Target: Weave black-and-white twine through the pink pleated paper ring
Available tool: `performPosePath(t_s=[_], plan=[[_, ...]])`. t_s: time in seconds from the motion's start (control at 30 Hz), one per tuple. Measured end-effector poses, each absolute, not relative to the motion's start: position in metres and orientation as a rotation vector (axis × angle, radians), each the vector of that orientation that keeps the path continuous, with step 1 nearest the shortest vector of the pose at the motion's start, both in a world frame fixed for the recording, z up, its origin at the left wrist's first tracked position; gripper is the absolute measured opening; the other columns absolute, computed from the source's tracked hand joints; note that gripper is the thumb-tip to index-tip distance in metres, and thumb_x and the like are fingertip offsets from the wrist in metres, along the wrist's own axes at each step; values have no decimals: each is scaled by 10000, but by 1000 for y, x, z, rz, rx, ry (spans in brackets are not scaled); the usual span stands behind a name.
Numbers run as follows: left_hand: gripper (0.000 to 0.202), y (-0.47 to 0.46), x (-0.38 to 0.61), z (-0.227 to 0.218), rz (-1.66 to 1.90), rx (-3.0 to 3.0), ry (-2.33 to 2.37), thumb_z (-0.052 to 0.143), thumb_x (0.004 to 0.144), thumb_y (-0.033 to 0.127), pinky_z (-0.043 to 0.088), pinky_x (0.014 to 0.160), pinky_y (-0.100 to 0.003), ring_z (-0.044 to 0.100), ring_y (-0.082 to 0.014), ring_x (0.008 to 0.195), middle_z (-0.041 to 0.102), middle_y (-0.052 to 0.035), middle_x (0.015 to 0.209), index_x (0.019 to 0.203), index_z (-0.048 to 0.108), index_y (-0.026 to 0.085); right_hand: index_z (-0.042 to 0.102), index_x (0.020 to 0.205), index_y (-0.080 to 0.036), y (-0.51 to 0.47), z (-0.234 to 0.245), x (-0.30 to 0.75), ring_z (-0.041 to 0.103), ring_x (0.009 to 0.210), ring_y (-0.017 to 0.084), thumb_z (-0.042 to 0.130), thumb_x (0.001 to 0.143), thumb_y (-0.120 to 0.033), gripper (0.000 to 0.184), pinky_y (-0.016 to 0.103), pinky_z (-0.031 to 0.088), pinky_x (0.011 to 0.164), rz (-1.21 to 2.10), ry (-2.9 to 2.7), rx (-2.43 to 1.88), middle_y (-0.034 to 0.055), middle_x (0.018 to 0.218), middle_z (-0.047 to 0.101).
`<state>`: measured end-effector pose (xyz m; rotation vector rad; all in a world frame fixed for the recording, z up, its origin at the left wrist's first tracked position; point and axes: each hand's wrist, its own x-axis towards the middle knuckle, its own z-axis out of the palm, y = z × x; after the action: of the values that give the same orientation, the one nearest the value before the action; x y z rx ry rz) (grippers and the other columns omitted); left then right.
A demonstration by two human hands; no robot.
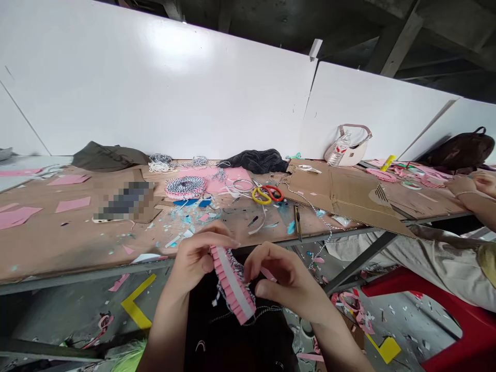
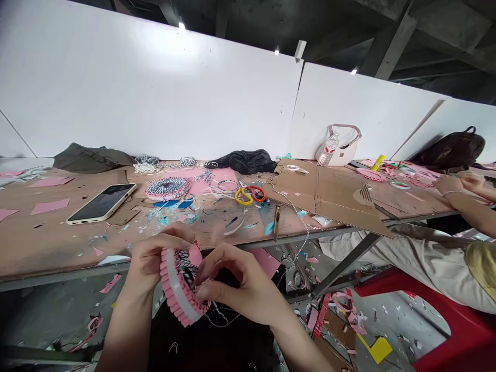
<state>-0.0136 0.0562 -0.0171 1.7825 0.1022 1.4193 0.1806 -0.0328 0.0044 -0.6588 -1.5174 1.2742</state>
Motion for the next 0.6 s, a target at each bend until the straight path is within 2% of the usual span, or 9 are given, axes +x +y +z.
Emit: performPosePath(t_s=[0.13,0.27,0.4,0.47,0.6], plan=[[406,57,-15,-22,1457,1798,81,600,875,600,459,630,-293,569,-185,720,603,-44,830,1053,802,296,646,895,-210,-34,6,178,598,780,127,734,910,-270,107,248,467,749,1269,-1476,-632,-6,839,644],[421,54,-14,-19,1460,1855,150,602,873,604,458,642,-293,578,-191,738,617,-50,829,1051,804,280,676,1038,-226,-35,5,171,607,875,119,704,937,-282,119,236,470,823,1286,-1512,-677,-1,945,663],[422,49,-16,-12,1462,1932,285,610,885,588,457,667,-291,589,-197,755,658,-63,834,1012,812,240,696,976,-232,-32,3,170,600,747,104,715,923,-298,86,219,483,731,1328,-1407,-661,-26,831,646],[410,46,-17,-8,1440,1963,341,613,893,570,455,676,-295,586,-202,757,667,-66,831,1007,813,231,718,951,-233,-31,3,173,604,748,113,689,939,-279,55,223,481,706,1191,-1444,-740,-15,834,650],[356,41,-16,-3,1330,2002,393,600,922,520,435,678,-276,584,-186,775,672,-49,859,1077,799,268,730,957,-237,-30,5,180,603,872,135,601,980,-185,141,238,469,771,632,-1622,-929,15,924,653]])
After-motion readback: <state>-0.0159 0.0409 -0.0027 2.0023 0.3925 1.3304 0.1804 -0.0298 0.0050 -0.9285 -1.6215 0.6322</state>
